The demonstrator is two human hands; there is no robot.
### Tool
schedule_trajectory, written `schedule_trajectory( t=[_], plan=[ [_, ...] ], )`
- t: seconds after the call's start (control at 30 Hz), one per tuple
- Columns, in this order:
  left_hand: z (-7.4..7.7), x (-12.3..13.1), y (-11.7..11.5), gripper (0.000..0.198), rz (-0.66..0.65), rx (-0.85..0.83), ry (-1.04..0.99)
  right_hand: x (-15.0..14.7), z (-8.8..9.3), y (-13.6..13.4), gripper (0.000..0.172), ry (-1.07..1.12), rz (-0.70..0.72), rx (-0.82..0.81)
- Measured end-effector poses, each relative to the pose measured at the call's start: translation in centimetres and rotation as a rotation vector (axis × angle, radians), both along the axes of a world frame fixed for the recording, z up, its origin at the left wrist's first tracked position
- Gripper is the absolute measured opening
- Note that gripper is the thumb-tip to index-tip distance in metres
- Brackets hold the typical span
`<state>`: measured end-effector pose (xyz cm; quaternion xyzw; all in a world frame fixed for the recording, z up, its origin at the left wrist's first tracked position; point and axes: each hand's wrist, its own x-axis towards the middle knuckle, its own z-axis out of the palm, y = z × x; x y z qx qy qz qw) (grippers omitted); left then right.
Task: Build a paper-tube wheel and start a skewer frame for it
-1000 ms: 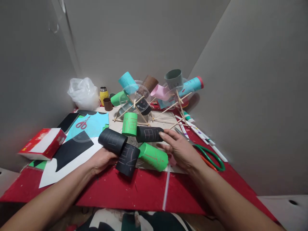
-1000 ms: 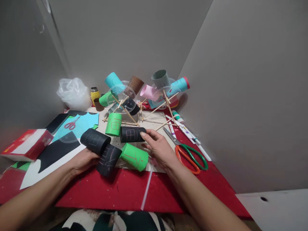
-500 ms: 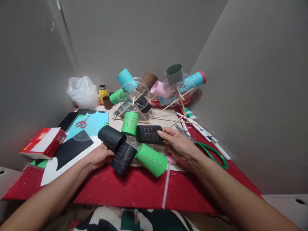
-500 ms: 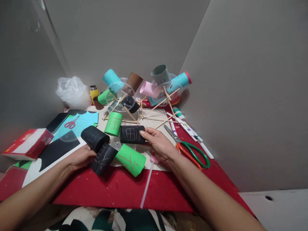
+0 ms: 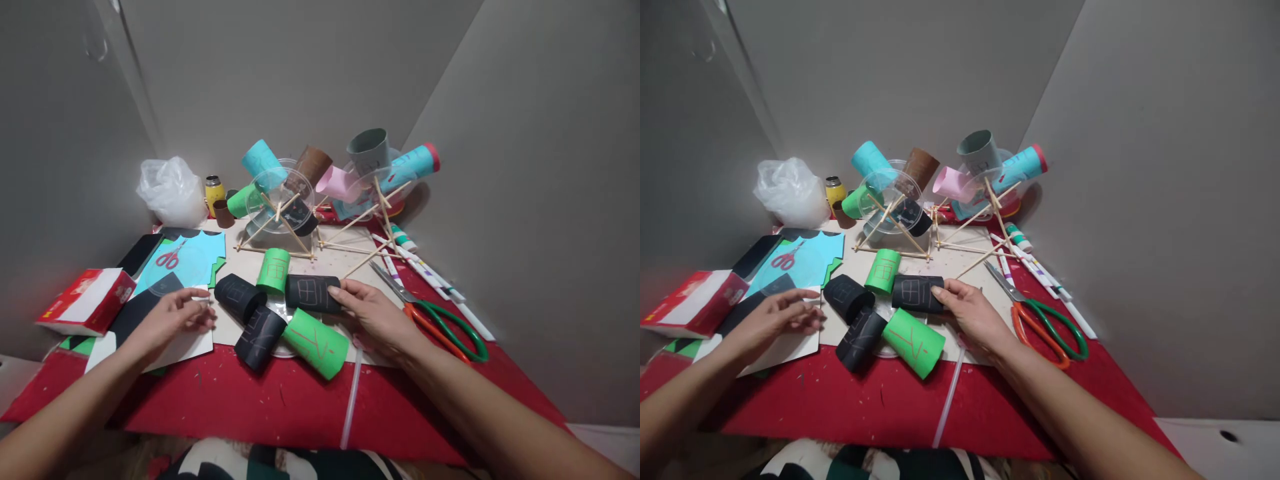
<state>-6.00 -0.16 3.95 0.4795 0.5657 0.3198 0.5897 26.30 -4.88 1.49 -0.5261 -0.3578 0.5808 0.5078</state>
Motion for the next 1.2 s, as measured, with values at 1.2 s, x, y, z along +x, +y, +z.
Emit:
schedule_trajectory(
  t=[1.2],
  plan=[
    [-1.6, 11.8, 11.5, 0.055, -0.846, 0.601, 0.341, -1.4, 4.4, 6.0, 0.031, -1.457, 0.624, 0.303]
  ],
)
